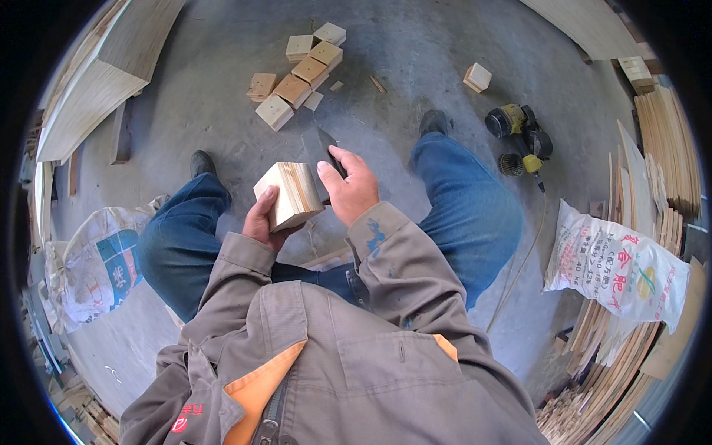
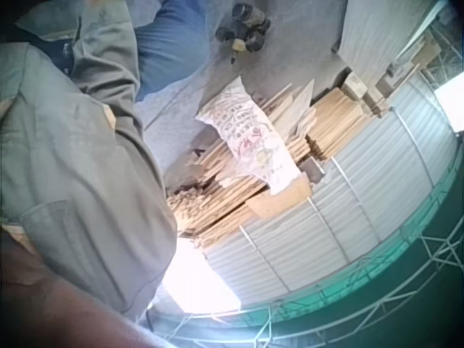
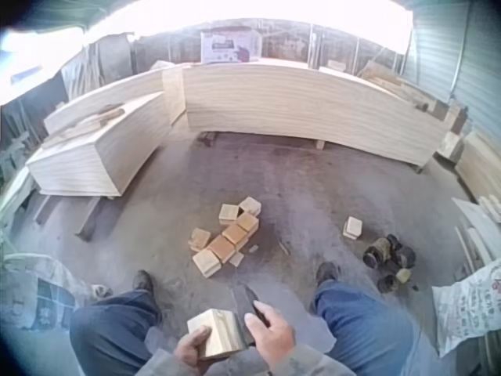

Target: The person sits on the floor and sands small wooden blocks using a sanding block. They repeatedly pick up blocks, sand their surfaces, and place them back into a pile.

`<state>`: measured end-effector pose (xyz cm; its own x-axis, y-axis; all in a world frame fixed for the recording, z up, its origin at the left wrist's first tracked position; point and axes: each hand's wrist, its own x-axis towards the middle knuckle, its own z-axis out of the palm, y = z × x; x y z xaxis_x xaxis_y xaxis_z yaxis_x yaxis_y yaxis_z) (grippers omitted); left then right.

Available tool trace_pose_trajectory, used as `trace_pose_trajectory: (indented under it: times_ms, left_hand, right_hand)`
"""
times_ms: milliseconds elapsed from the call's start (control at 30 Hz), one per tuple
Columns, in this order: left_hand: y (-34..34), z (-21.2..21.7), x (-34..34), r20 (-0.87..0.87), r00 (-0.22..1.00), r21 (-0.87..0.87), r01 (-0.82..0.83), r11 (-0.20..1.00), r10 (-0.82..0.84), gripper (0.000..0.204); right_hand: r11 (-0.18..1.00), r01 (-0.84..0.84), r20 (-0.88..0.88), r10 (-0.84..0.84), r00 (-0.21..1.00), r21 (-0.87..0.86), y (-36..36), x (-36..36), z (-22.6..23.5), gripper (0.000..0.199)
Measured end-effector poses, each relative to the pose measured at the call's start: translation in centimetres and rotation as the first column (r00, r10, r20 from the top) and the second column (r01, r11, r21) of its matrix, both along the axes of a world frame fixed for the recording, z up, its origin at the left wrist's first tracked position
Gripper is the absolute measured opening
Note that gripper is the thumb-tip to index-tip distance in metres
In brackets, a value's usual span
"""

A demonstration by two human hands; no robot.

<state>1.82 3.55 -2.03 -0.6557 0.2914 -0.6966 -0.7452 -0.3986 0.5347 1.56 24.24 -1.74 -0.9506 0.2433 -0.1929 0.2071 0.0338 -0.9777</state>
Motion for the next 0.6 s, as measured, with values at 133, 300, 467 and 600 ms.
trace_pose_trajectory:
  times_ms: [133,300,467,600]
  left_hand:
    - [-0.2,-1.0,0.1,-0.012,0.998,0.012,0.061,0.998,-0.061,0.064]
    - [0.1,-0.5,0.1,0.021,1.0,0.003,0.007,1.0,-0.007,0.063]
    - [-0.1,0.1,-0.2,0.073,0.993,-0.03,-0.089,0.996,0.091,0.06]
    - [-0.3,0.2,-0.8,0.085,0.985,-0.075,-0.144,0.987,0.15,0.06]
  right_hand:
    - [0.968,-0.026,-0.128,0.06,0.99,0.251,-0.1,0.0,0.3,0.046]
    - [0.871,-0.047,-0.212,0.171,0.962,0.489,-0.5,0.2,-0.3,0.048]
    - [0.85,-0.137,-0.171,0.256,0.952,0.509,-0.9,1.4,0.9,0.051]
    - [0.859,-0.173,-0.15,0.276,0.949,0.481,-1.1,2.5,1.6,0.05]
